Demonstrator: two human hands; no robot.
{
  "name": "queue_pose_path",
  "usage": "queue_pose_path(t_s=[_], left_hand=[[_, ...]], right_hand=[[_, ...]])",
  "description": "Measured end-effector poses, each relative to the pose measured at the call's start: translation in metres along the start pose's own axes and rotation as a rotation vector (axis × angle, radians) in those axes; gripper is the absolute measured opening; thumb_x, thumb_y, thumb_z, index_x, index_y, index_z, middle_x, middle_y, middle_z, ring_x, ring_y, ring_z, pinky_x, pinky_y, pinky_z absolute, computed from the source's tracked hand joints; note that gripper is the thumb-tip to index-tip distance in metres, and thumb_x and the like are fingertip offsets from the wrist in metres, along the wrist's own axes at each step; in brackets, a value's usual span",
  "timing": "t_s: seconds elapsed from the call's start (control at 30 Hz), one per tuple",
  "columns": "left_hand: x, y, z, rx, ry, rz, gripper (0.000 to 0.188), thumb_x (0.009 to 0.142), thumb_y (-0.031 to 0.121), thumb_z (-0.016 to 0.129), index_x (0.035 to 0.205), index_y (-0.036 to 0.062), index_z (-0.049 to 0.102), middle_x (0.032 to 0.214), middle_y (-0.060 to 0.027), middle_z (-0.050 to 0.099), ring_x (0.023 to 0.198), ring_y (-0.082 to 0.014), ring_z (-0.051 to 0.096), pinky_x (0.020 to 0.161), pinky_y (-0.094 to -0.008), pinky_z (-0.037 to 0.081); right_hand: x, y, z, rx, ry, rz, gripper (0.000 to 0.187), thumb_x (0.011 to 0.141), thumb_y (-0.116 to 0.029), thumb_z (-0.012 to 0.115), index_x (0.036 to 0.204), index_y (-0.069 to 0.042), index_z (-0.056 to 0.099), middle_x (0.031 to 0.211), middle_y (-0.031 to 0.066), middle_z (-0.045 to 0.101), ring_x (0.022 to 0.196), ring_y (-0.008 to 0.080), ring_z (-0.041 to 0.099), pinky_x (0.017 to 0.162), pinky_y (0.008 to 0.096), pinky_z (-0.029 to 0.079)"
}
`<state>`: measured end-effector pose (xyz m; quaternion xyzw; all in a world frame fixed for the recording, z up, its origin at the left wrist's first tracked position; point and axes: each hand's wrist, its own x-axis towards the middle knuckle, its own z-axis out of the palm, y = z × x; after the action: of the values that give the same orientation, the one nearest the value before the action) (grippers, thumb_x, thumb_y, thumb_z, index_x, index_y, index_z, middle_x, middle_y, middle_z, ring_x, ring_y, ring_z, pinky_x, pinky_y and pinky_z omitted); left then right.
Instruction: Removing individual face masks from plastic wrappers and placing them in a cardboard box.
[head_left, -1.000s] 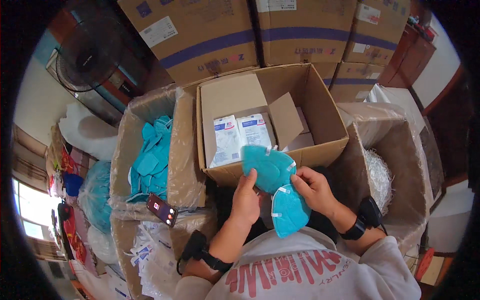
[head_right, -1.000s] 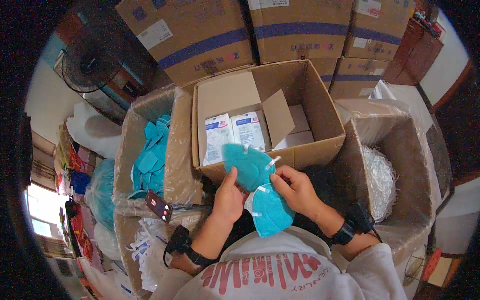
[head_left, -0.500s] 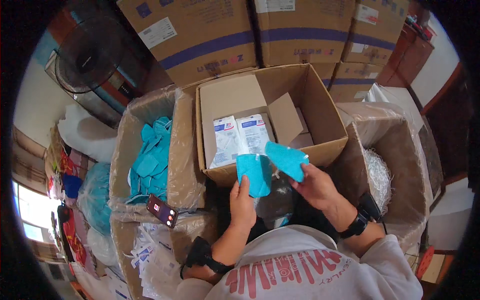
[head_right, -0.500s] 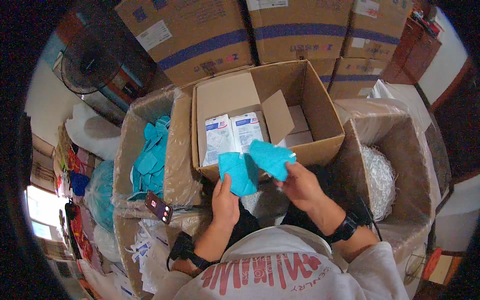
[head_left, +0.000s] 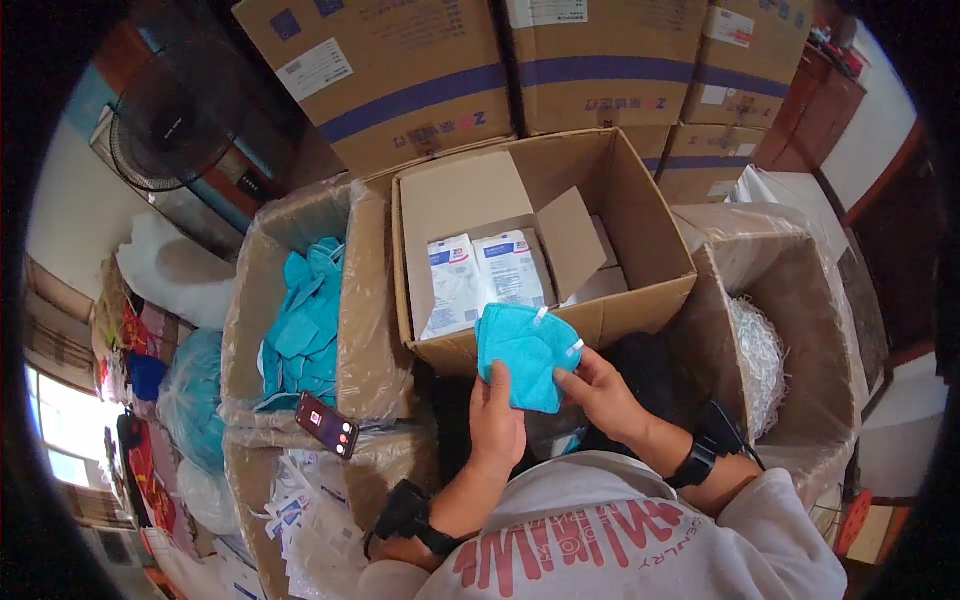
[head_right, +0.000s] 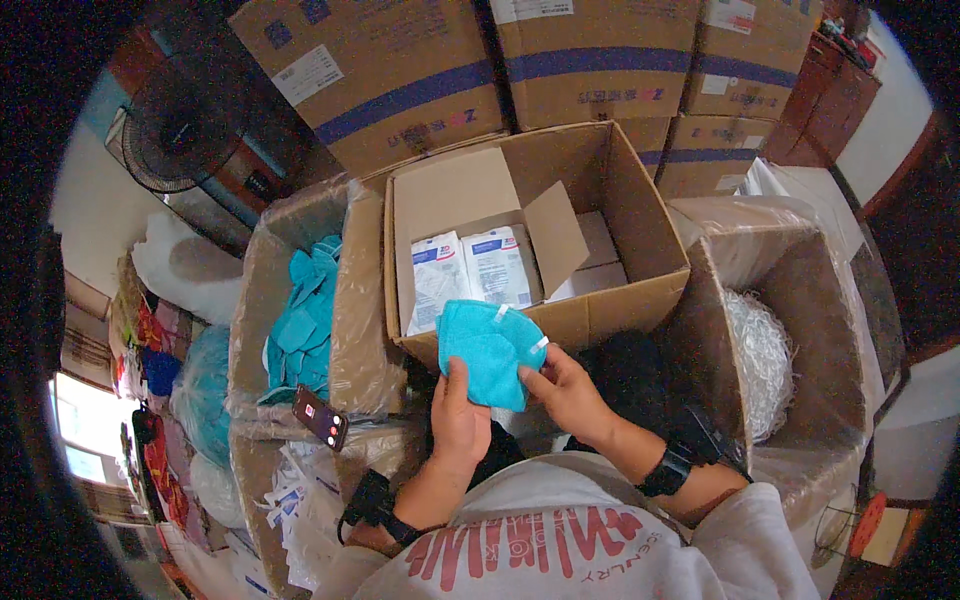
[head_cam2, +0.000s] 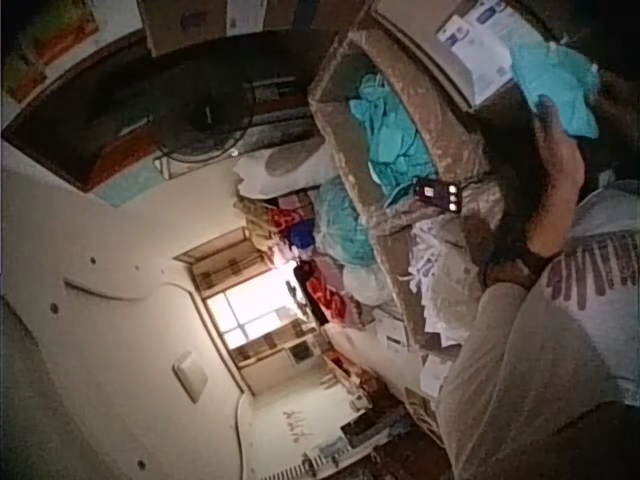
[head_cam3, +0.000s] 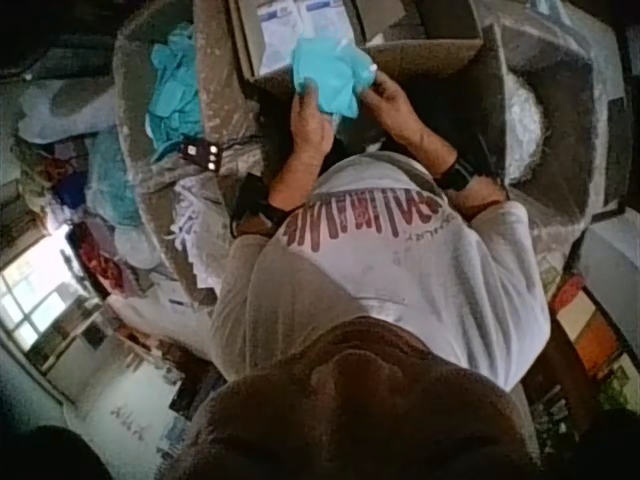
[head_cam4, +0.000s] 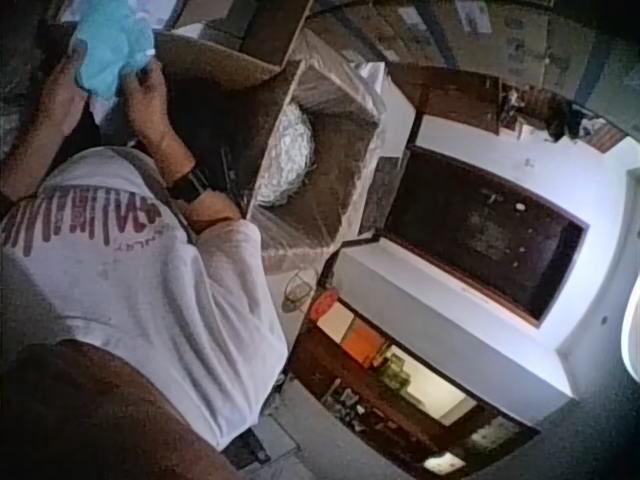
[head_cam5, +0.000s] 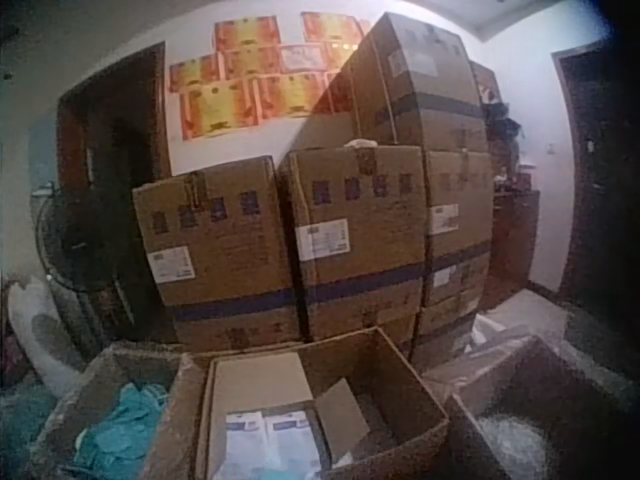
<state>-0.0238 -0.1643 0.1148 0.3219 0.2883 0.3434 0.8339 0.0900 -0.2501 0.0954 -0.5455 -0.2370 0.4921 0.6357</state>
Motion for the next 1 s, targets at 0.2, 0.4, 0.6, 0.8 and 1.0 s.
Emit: queue_pose_path(t_s=[0.2,0.4,0.6,0.8,1.0], left_hand=[[-0.001,0.0,0.003,0.038,0.055,-0.014,0.031,0.087,0.028,0.052,0.107,0.0034,0.051,0.102,-0.005,0.056,0.091,-0.0139,0.054,0.079,-0.0295,0.043],[0.002,-0.008,-0.008,0.13,0.073,-0.001,0.029,0.088,0.025,0.052,0.106,0.0025,0.051,0.099,-0.0043,0.056,0.088,-0.0121,0.053,0.078,-0.0281,0.043],[0.003,-0.011,-0.014,0.226,0.066,0.038,0.028,0.088,0.023,0.052,0.106,0.0019,0.052,0.098,-0.0044,0.057,0.086,-0.0111,0.053,0.078,-0.0271,0.043],[0.007,0.021,-0.03,0.498,-0.111,0.053,0.028,0.089,0.02,0.051,0.108,-0.0004,0.05,0.096,-0.0044,0.057,0.086,-0.0091,0.052,0.078,-0.0249,0.042],[0.002,0.038,-0.018,0.593,-0.24,0.039,0.034,0.087,0.018,0.053,0.116,0.0025,0.042,0.097,-0.003,0.055,0.088,-0.0086,0.051,0.079,-0.0246,0.042]], right_hand=[[-0.004,0.0,0.002,-0.002,-0.013,0.002,0.022,0.087,-0.014,0.051,0.107,-0.005,0.048,0.087,-0.0008,0.055,0.072,0.0063,0.05,0.062,0.0224,0.043],[0.0,0.016,-0.01,-0.053,-0.049,0.006,0.021,0.087,-0.014,0.051,0.105,-0.004,0.048,0.084,-0.001,0.054,0.071,0.0057,0.049,0.061,0.0223,0.042],[0.0,0.014,-0.026,-0.142,-0.125,0.077,0.026,0.084,-0.017,0.057,0.104,-0.003,0.049,0.081,-0.0002,0.053,0.069,0.0072,0.049,0.062,0.0229,0.042],[0.005,-0.055,-0.033,-0.667,-0.043,-0.514,0.045,0.078,-0.026,0.064,0.11,-0.001,0.045,0.105,0.0125,0.053,0.097,0.0226,0.051,0.089,0.0359,0.037],[0.022,-0.081,-0.012,-0.923,-0.483,-0.488,0.032,0.083,-0.031,0.053,0.096,-0.001,0.053,0.089,0.0173,0.053,0.081,0.0361,0.05,0.075,0.0417,0.039]])
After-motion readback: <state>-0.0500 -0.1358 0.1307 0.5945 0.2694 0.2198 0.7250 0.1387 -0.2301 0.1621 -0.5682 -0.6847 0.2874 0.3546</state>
